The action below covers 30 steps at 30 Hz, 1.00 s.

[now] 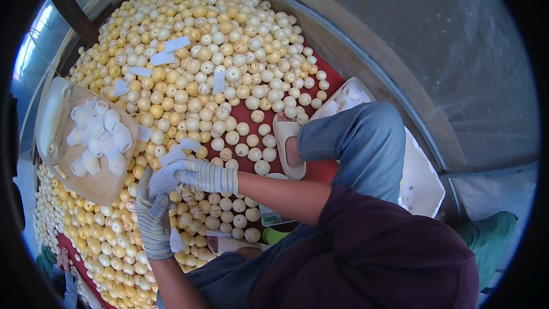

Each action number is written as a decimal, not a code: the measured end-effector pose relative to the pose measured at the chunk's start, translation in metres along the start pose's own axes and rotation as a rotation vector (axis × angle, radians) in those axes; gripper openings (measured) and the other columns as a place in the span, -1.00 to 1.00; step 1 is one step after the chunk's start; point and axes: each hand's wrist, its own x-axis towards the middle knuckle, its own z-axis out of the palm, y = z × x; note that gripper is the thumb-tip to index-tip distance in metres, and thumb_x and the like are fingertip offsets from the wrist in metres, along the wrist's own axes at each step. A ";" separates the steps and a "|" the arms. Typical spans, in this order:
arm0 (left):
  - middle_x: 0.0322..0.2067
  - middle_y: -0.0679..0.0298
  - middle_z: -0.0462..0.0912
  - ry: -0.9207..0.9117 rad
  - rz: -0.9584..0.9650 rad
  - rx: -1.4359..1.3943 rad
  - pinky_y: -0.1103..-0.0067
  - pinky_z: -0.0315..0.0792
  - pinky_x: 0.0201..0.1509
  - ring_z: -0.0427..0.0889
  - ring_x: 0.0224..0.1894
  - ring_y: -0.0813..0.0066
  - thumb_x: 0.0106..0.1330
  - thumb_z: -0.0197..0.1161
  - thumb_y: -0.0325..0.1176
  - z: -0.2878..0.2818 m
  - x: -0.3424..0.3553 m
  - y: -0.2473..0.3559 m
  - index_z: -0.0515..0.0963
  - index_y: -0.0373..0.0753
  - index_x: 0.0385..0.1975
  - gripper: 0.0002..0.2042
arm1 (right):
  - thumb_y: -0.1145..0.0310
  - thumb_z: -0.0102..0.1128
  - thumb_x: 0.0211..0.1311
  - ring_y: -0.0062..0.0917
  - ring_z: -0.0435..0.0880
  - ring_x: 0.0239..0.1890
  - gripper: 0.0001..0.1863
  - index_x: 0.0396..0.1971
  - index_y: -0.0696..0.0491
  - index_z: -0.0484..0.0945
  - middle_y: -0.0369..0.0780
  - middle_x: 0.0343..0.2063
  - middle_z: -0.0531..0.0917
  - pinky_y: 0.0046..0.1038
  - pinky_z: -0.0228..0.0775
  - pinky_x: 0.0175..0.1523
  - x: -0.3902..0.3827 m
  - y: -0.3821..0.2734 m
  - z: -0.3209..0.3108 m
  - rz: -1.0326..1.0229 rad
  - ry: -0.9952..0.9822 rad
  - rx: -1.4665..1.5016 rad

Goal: The person sits on the floor and repeatedly picks up small yellow melons from a large pile, wraps each one in a white foam net, and places it into a white styrofoam box. The process is repeated continuously throughout the clip.

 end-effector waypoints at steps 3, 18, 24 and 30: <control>-0.15 0.20 0.60 -0.012 -0.157 0.066 0.74 0.51 -0.45 0.57 -0.34 0.60 0.14 0.22 -0.60 -0.011 0.001 -0.015 0.40 -0.35 0.16 -0.49 | 0.19 -0.04 0.42 -0.46 0.57 -0.01 -0.62 0.09 0.07 0.47 -0.19 -0.06 0.62 -0.40 0.41 0.12 0.010 0.011 -0.019 0.078 -0.087 -0.166; -0.25 0.25 0.60 -0.043 -0.419 0.438 0.76 0.48 -0.43 0.53 -0.43 0.67 0.22 0.18 -0.56 0.020 0.013 -0.020 0.51 -0.34 0.05 -0.65 | 0.48 0.04 0.19 -0.16 0.52 0.13 -0.48 0.20 0.04 0.29 -0.04 0.25 0.30 -0.23 0.41 0.16 -0.017 0.133 -0.307 0.656 0.403 -1.509; -0.21 0.19 0.64 -0.042 -0.495 0.382 0.70 0.46 -0.09 0.58 -0.18 0.60 0.26 0.17 -0.62 0.017 0.016 -0.014 0.47 -0.43 0.08 -0.64 | 0.42 0.06 0.24 -0.22 0.63 0.00 -0.62 0.08 0.08 0.42 -0.05 0.10 0.45 -0.23 0.54 -0.03 0.008 0.120 -0.299 0.896 0.408 -1.603; -0.24 0.24 0.64 -0.005 -0.438 0.413 0.77 0.42 -0.29 0.52 -0.35 0.71 0.28 0.15 -0.59 0.017 0.014 -0.003 0.48 -0.37 0.09 -0.65 | 0.30 0.25 0.07 -0.22 0.60 0.02 -0.53 0.01 0.10 0.44 -0.04 -0.02 0.55 -0.25 0.45 0.08 -0.016 0.121 -0.293 0.845 0.421 -1.533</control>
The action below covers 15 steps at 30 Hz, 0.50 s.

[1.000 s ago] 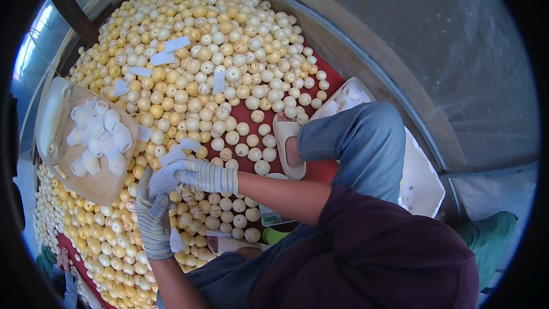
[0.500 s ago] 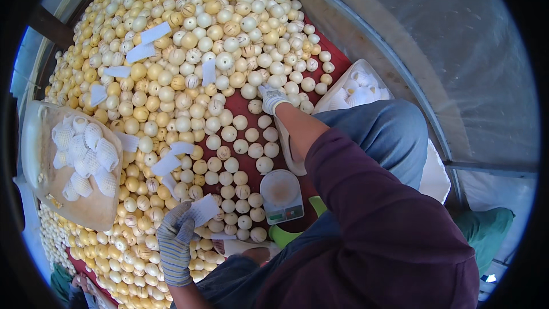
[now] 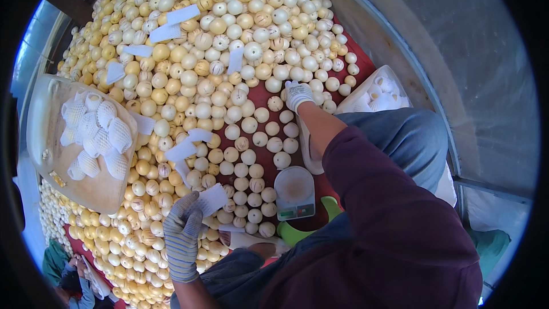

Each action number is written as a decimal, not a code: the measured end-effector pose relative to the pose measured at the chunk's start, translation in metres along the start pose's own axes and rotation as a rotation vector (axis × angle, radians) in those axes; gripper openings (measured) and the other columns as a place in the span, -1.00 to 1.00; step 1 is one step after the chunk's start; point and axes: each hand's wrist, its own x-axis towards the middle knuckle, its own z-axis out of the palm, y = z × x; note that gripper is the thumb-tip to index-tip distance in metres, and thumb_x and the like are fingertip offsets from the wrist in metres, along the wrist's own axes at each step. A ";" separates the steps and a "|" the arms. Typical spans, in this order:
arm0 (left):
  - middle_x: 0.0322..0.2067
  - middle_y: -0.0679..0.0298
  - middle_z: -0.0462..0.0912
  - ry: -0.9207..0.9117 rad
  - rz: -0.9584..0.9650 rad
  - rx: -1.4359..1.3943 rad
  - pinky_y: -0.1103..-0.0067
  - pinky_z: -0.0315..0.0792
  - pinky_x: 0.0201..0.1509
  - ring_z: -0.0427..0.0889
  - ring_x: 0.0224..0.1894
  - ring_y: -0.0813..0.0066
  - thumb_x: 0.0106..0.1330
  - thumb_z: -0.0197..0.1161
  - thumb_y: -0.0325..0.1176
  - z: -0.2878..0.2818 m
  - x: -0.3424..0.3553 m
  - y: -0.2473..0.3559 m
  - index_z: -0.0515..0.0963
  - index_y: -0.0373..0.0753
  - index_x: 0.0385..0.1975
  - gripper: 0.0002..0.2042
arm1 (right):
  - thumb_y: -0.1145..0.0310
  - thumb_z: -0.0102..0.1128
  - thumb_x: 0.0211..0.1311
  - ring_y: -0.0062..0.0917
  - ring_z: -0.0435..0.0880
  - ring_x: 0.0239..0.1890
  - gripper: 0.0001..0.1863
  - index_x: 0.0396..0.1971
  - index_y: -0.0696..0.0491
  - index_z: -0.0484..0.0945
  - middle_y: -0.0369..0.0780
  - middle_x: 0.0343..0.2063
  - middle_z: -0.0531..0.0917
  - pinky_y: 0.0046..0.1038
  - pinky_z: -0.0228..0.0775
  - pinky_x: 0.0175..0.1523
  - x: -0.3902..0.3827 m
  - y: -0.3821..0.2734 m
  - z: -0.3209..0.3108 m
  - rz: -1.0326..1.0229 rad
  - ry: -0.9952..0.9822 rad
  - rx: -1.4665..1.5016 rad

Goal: The person sits on the floor and repeatedly picks up small yellow melons from a large pile, wraps each one in a white foam net, and places it into a white styrofoam box. The process is repeated continuously throughout the clip.

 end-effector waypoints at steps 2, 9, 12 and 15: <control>-0.24 0.25 0.63 0.024 0.039 -0.026 0.78 0.41 -0.29 0.51 -0.35 0.72 0.28 0.15 -0.59 -0.002 -0.006 0.002 0.47 -0.37 0.10 -0.64 | 0.14 0.35 -0.07 -0.22 0.60 -0.01 -0.40 -0.03 0.13 0.45 0.01 -0.07 0.58 -0.28 0.42 0.12 -0.015 0.002 0.003 -0.005 -0.006 0.120; -0.02 0.14 0.55 0.165 0.251 -0.146 0.72 0.49 -0.11 0.56 -0.09 0.57 0.32 0.14 -0.56 -0.016 0.002 -0.032 0.35 -0.42 0.19 -0.58 | 0.21 0.52 -0.09 -0.51 0.58 -0.11 -0.29 0.08 0.17 0.44 -0.17 -0.15 0.62 -0.46 0.47 0.04 -0.062 -0.052 -0.034 -0.106 -0.132 1.229; 0.04 0.10 0.50 0.145 0.218 -0.224 0.65 0.58 -0.20 0.55 0.00 0.45 0.38 0.13 -0.39 -0.019 0.000 -0.022 0.28 -0.38 0.25 -0.53 | 0.27 0.50 -0.02 -0.53 0.57 0.00 -0.33 0.11 0.14 0.43 -0.19 -0.08 0.60 -0.45 0.44 0.14 -0.122 -0.112 -0.089 -0.517 -0.152 1.472; 0.14 0.03 0.39 0.080 0.273 -0.369 0.57 0.64 -0.18 0.54 0.05 0.35 0.33 0.22 -0.25 -0.023 -0.012 -0.015 0.21 -0.37 0.29 -0.41 | 0.25 0.50 -0.04 -0.51 0.57 0.02 -0.34 0.10 0.07 0.45 -0.22 -0.05 0.60 -0.40 0.42 0.16 -0.198 -0.157 -0.154 -0.810 -0.090 1.249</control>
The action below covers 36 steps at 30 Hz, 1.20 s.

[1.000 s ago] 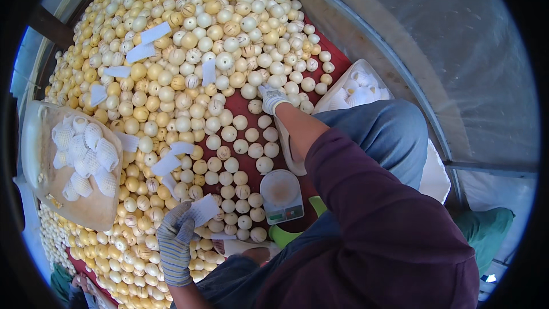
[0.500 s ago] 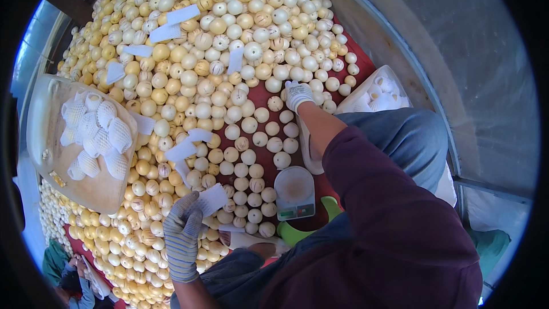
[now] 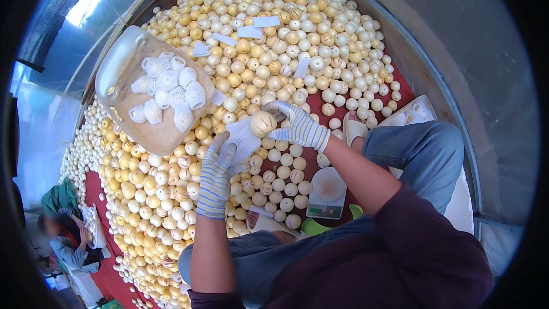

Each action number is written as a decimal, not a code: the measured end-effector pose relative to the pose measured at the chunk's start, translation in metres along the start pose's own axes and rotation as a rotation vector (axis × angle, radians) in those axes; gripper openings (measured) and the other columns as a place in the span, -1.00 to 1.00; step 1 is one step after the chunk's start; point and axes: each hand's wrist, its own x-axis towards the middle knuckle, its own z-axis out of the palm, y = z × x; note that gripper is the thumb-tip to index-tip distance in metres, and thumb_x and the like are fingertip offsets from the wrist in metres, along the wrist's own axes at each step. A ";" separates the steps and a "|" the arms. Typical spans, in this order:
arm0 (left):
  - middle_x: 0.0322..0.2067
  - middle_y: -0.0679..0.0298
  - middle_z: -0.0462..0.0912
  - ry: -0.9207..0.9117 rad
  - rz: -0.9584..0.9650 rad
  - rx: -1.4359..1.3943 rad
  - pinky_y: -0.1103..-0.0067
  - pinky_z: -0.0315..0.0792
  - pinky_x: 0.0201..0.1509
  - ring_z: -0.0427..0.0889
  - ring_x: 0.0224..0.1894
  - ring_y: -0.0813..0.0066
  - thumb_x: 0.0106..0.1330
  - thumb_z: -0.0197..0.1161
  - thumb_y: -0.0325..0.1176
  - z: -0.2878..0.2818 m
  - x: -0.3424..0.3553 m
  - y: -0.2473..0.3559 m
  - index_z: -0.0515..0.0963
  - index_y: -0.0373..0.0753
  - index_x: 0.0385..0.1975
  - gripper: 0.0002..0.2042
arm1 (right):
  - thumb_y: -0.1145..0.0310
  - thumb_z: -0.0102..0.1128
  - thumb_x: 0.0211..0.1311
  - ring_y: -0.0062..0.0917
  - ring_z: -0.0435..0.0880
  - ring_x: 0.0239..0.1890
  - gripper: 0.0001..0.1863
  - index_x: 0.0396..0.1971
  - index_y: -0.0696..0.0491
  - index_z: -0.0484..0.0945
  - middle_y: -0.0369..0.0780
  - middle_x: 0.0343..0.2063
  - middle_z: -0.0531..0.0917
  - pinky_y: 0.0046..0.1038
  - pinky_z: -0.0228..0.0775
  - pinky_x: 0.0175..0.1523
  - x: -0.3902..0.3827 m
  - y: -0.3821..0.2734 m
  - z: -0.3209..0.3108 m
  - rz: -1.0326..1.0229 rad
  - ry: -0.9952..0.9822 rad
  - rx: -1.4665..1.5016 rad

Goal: The person sits on the floor and repeatedly picks up small yellow melons from a large pile, wraps each one in a white foam net, and places it into a white styrofoam box. The process is repeated continuously throughout the clip.

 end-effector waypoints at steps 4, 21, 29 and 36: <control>0.10 0.05 0.41 -0.079 0.022 -0.085 0.56 0.65 -0.24 0.62 -0.09 0.36 0.24 0.33 -0.23 0.003 -0.018 0.005 0.16 -0.39 0.31 -0.29 | 0.16 0.47 -0.01 -0.37 0.53 0.08 -0.39 0.06 0.04 0.49 -0.19 -0.02 0.56 -0.31 0.36 0.20 -0.019 -0.058 0.044 -0.389 -0.014 -0.500; 0.23 0.08 0.33 -0.471 0.344 -0.349 0.32 0.35 0.28 0.35 0.26 0.19 -0.03 0.48 -0.46 0.011 -0.090 0.027 0.21 -0.13 0.35 -0.15 | 0.19 0.44 0.04 -0.44 0.48 0.16 -0.20 0.26 0.14 0.28 -0.14 0.09 0.49 -0.39 0.34 0.25 -0.067 -0.099 0.057 0.042 -0.427 1.059; 0.12 0.02 0.42 -0.154 0.215 -0.012 0.53 0.52 0.09 0.53 0.09 0.35 0.01 0.39 -0.58 0.021 -0.080 0.043 0.13 -0.35 0.34 -0.18 | 0.47 0.28 0.03 -0.55 0.57 -0.13 -0.42 0.14 0.07 0.41 -0.22 -0.18 0.56 -0.47 0.48 0.00 -0.078 -0.123 0.053 -0.185 0.181 -0.056; 0.02 0.05 0.47 0.057 0.297 0.263 0.60 0.57 -0.08 0.57 -0.05 0.41 0.07 0.27 -0.66 -0.010 -0.049 0.016 0.21 -0.37 0.27 -0.32 | 0.40 0.33 0.01 -0.29 0.55 0.02 -0.31 0.22 0.05 0.32 -0.14 0.02 0.50 -0.30 0.43 0.11 -0.070 -0.120 0.072 -0.316 -0.037 -0.072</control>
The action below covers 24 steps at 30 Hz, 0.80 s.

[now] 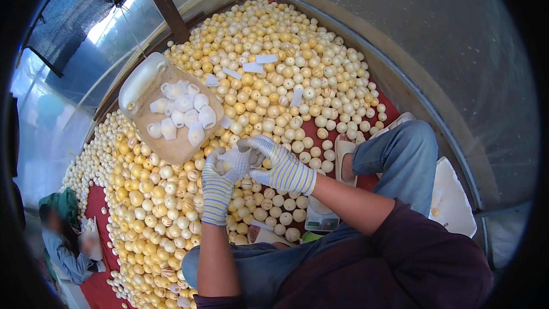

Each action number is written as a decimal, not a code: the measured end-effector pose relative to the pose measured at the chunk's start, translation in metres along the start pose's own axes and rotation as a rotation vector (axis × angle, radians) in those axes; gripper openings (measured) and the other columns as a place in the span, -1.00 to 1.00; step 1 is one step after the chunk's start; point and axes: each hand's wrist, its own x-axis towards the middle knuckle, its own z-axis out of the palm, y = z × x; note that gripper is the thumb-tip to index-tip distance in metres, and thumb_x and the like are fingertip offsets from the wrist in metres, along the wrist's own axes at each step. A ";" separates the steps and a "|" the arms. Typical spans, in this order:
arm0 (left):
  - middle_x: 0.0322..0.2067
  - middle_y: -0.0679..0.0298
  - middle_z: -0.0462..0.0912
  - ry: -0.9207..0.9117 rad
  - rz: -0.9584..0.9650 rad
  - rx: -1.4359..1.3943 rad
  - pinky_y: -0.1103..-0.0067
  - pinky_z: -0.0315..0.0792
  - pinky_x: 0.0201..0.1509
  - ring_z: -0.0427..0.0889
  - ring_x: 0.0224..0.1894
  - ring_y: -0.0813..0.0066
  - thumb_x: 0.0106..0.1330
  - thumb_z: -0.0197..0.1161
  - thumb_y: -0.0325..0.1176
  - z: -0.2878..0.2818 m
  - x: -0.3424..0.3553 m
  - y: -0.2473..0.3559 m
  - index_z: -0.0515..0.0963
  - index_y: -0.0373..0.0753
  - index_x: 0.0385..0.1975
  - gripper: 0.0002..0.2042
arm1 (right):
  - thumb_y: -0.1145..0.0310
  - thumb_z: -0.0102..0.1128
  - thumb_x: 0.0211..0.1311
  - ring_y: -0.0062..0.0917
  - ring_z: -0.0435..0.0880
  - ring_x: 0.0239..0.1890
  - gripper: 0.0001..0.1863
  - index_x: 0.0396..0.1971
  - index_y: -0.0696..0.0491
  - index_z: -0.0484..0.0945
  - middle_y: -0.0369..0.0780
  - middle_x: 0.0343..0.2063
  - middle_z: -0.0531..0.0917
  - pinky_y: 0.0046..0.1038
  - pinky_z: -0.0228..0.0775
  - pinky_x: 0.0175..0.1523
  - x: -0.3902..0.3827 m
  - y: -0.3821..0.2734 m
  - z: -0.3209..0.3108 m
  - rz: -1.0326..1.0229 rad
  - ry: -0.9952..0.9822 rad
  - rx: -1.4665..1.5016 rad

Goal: The person sits on the floor and repeatedly picks up small yellow melons from a large pile, wraps each one in a white foam net, and places it into a white styrofoam box. The process is repeated continuously throughout the clip.

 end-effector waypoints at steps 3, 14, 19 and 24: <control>-0.06 0.14 0.51 -0.087 -0.114 -0.007 0.70 0.58 -0.35 0.62 -0.21 0.49 0.15 0.23 -0.57 0.007 0.001 0.007 0.27 -0.37 0.20 -0.44 | 0.33 0.36 -0.01 -0.21 0.50 0.10 -0.27 0.23 0.04 0.31 -0.10 0.07 0.46 -0.21 0.39 0.16 0.001 0.007 -0.009 -0.190 0.043 -0.496; -0.02 0.08 0.54 -0.115 -0.040 -0.171 0.68 0.52 -0.28 0.64 -0.25 0.44 0.31 0.24 -0.09 0.002 -0.006 0.015 0.27 -0.34 0.24 -0.39 | 0.15 0.47 -0.04 -0.42 0.59 0.03 -0.16 0.26 0.09 0.30 -0.09 -0.02 0.59 -0.41 0.43 0.12 -0.070 -0.101 -0.242 0.267 0.395 -0.392; 0.03 0.14 0.51 -0.071 -0.110 -0.046 0.66 0.47 -0.18 0.59 -0.21 0.51 0.32 0.18 -0.03 -0.011 -0.010 -0.006 0.31 -0.22 0.26 -0.41 | -0.03 0.41 -0.05 -0.32 0.63 -0.01 -0.14 0.21 0.16 0.36 -0.03 0.01 0.59 -0.39 0.46 0.07 -0.215 -0.011 -0.404 0.806 0.871 -0.655; 0.01 0.16 0.51 0.040 -0.191 0.041 0.62 0.49 -0.19 0.56 -0.26 0.46 0.29 0.23 -0.04 -0.049 -0.014 -0.036 0.35 -0.20 0.23 -0.42 | -0.03 0.46 -0.13 -0.18 0.55 0.12 -0.10 0.21 0.15 0.37 0.02 0.06 0.57 -0.35 0.36 0.21 -0.294 0.085 -0.415 1.314 0.782 -0.669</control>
